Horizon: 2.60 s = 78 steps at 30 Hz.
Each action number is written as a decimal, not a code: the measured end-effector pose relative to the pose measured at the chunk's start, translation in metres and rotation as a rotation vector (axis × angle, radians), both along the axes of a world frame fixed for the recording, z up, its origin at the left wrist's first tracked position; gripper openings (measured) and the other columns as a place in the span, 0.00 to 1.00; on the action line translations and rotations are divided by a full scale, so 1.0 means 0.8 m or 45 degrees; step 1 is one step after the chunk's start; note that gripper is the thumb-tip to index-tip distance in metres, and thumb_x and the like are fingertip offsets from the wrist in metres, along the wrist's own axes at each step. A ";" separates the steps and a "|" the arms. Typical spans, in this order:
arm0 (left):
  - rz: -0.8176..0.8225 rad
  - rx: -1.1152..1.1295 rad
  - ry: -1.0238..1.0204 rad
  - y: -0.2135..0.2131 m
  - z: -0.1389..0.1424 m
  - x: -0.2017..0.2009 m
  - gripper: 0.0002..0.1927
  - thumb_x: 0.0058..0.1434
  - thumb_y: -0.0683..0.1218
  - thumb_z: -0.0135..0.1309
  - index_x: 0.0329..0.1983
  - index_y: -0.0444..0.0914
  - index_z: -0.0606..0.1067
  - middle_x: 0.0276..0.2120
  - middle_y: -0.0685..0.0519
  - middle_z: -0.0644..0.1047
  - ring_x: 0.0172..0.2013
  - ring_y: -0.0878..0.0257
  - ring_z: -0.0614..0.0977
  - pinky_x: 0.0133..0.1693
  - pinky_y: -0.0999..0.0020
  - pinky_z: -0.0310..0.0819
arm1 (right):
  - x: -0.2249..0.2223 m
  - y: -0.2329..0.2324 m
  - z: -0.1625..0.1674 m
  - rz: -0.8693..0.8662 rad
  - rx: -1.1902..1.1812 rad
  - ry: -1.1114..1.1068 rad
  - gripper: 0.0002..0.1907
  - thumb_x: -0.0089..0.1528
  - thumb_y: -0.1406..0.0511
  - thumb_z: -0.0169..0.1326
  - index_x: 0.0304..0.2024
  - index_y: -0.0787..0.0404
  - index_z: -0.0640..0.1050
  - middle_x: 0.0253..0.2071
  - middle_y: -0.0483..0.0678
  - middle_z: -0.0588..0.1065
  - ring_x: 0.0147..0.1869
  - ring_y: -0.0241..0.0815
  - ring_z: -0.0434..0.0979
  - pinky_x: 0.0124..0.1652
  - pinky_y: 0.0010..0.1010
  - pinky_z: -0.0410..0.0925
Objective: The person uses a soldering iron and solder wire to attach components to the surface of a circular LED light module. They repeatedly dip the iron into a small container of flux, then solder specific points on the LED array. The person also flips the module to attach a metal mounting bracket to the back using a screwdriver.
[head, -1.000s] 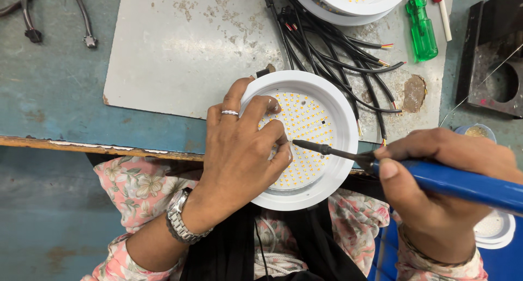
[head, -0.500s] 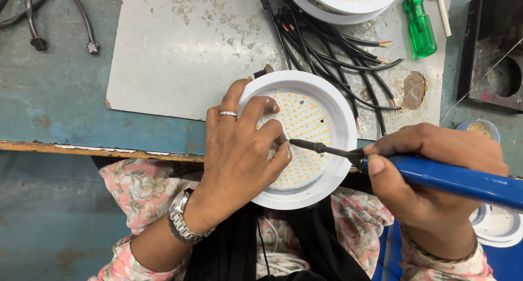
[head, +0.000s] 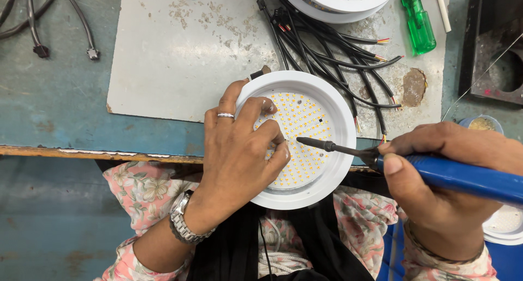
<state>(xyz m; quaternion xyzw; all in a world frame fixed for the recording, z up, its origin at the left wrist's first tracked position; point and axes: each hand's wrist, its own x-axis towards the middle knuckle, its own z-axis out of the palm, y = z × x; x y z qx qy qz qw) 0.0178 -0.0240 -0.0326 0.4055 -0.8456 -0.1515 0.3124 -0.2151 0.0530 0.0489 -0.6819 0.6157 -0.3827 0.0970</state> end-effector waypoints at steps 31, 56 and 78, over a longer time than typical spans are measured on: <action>-0.121 0.139 0.060 0.027 0.010 0.008 0.12 0.57 0.48 0.63 0.43 0.43 0.81 0.53 0.50 0.75 0.66 0.42 0.65 0.63 0.47 0.60 | 0.074 0.071 -0.176 0.222 -0.359 -0.833 0.34 0.59 0.83 0.49 0.60 0.51 0.58 0.78 0.66 0.49 0.82 0.56 0.59 0.75 0.46 0.60; -0.049 0.013 0.017 0.000 0.002 -0.009 0.04 0.54 0.43 0.61 0.34 0.41 0.82 0.57 0.49 0.75 0.71 0.38 0.59 0.62 0.43 0.54 | 0.014 -0.013 -0.156 0.269 -0.273 -0.655 0.31 0.59 0.85 0.41 0.61 0.58 0.56 0.71 0.65 0.63 0.79 0.54 0.62 0.78 0.45 0.57; -0.163 0.002 -0.003 -0.001 0.008 -0.003 0.08 0.52 0.47 0.65 0.35 0.50 0.85 0.65 0.50 0.70 0.72 0.36 0.53 0.65 0.26 0.38 | 0.014 -0.020 -0.157 0.230 -0.315 -0.515 0.29 0.59 0.84 0.42 0.60 0.61 0.57 0.70 0.65 0.66 0.77 0.52 0.65 0.76 0.41 0.57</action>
